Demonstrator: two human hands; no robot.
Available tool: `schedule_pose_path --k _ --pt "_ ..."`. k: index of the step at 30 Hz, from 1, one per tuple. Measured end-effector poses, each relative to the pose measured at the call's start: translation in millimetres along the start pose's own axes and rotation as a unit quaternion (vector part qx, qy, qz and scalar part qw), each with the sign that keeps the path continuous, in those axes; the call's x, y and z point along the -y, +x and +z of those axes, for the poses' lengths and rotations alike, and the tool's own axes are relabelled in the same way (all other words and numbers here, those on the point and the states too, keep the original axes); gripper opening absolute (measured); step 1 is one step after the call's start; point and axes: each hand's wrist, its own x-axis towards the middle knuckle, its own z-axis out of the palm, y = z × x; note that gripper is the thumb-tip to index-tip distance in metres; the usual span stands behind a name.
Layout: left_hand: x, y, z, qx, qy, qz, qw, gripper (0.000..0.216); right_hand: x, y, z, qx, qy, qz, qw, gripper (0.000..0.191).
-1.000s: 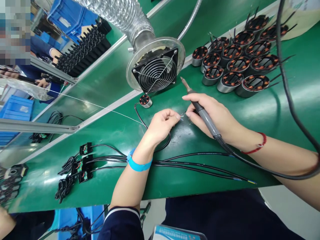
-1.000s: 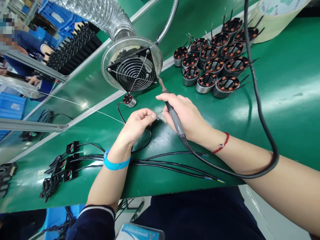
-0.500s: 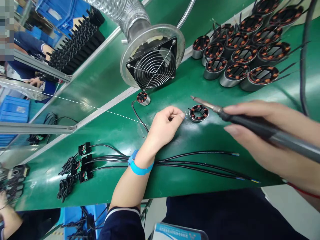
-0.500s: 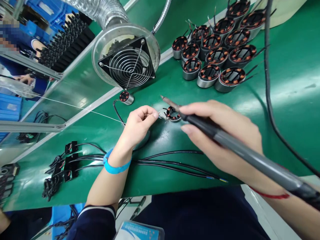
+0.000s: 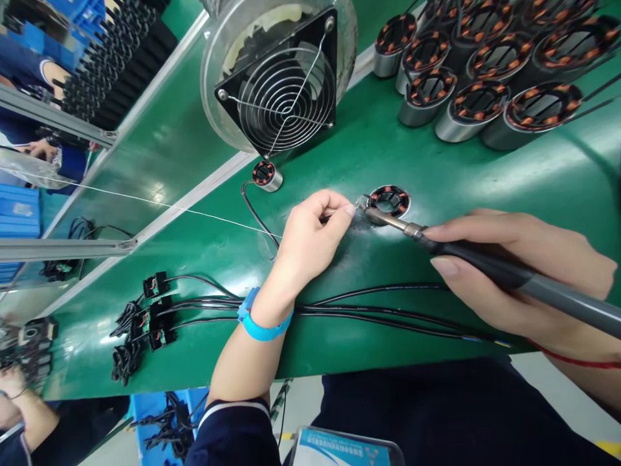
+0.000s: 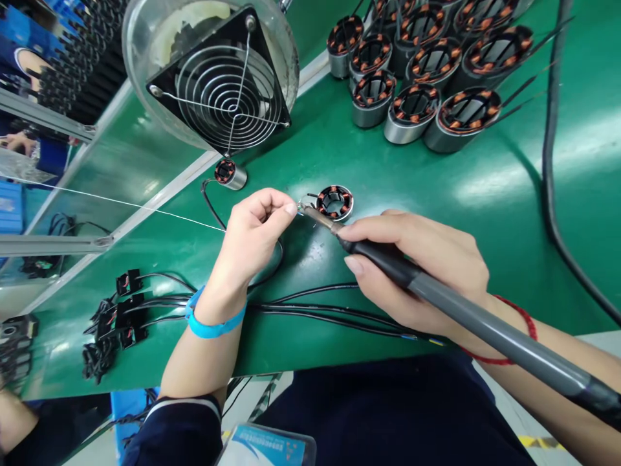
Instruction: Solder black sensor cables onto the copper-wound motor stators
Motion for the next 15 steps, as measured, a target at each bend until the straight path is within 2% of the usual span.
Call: schedule_pose_path --k 4,15 --pt "-0.6 0.7 0.8 -0.007 -0.003 -0.004 1.0 0.015 0.9 -1.0 0.3 0.004 -0.004 0.014 1.0 0.014" --pt "-1.4 1.5 1.9 -0.009 -0.012 -0.008 1.0 0.017 -6.6 -0.9 -2.2 0.01 -0.04 -0.011 0.999 0.018"
